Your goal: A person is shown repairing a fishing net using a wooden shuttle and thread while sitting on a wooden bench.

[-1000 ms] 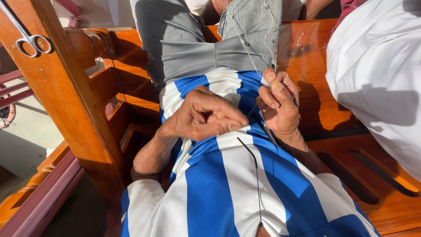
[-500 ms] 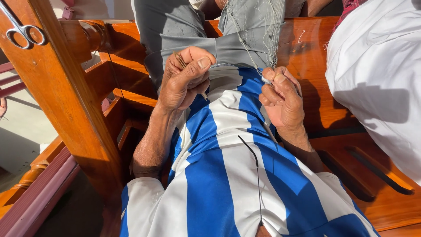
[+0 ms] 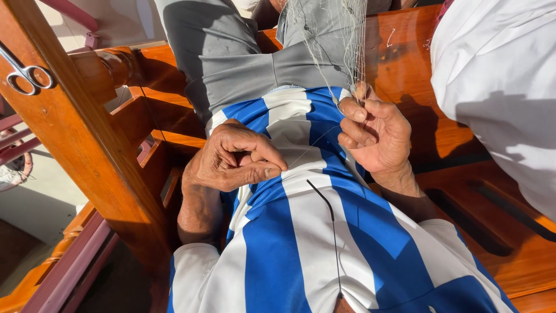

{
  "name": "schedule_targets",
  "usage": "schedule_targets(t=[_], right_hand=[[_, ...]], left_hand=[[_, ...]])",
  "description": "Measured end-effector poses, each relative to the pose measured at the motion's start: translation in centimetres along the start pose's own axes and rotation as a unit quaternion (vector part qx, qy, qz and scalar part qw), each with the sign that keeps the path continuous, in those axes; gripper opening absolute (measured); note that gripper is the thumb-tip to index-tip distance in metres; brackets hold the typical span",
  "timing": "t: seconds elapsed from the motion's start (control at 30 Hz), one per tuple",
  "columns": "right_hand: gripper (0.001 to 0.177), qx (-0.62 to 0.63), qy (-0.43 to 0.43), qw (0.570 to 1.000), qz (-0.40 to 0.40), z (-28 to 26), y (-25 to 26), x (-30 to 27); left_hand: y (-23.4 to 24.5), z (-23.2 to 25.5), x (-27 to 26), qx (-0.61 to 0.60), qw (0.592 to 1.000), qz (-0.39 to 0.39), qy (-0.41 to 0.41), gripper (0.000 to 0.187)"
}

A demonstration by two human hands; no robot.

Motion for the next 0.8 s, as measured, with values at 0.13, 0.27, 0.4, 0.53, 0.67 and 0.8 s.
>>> schedule_targets(t=[0.13, 0.27, 0.4, 0.53, 0.67, 0.8], right_hand=[[0.024, 0.003, -0.012, 1.000, -0.023, 0.1, -1.1, -0.3], [0.034, -0.002, -0.026, 0.999, -0.025, 0.3, -2.1, -0.6], [0.040, -0.013, -0.025, 0.998, -0.049, 0.6, -2.4, -0.5], [0.049, -0.021, -0.025, 0.998, -0.051, 0.9, -2.7, -0.6], [0.049, -0.035, -0.030, 0.996, -0.073, 0.9, -3.0, -0.7], [0.048, -0.039, -0.019, 0.994, -0.104, 1.0, -3.6, -0.7]], left_hand=[[1.0, -0.5, -0.6, -0.015, 0.999, 0.042, 0.009, 0.005], [2.0, -0.6, -0.9, -0.035, 0.997, 0.066, -0.018, 0.006], [2.4, -0.9, -0.7, -0.027, 0.993, 0.113, -0.019, 0.008], [3.5, -2.3, -1.4, -0.038, 0.989, 0.142, -0.018, 0.012], [3.8, -2.5, -1.5, -0.048, 0.986, 0.158, -0.026, 0.015], [3.6, -2.0, -1.2, -0.056, 0.984, 0.166, -0.037, 0.015]])
Point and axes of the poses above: each hand's wrist, its own x-axis towards the middle knuckle, its own y-axis out of the back of the hand, z = x × y, the point moved 2 cm from there along x, towards the middle knuckle, and after that the axes turned 15 degrees about z, right-handed, at the moved point
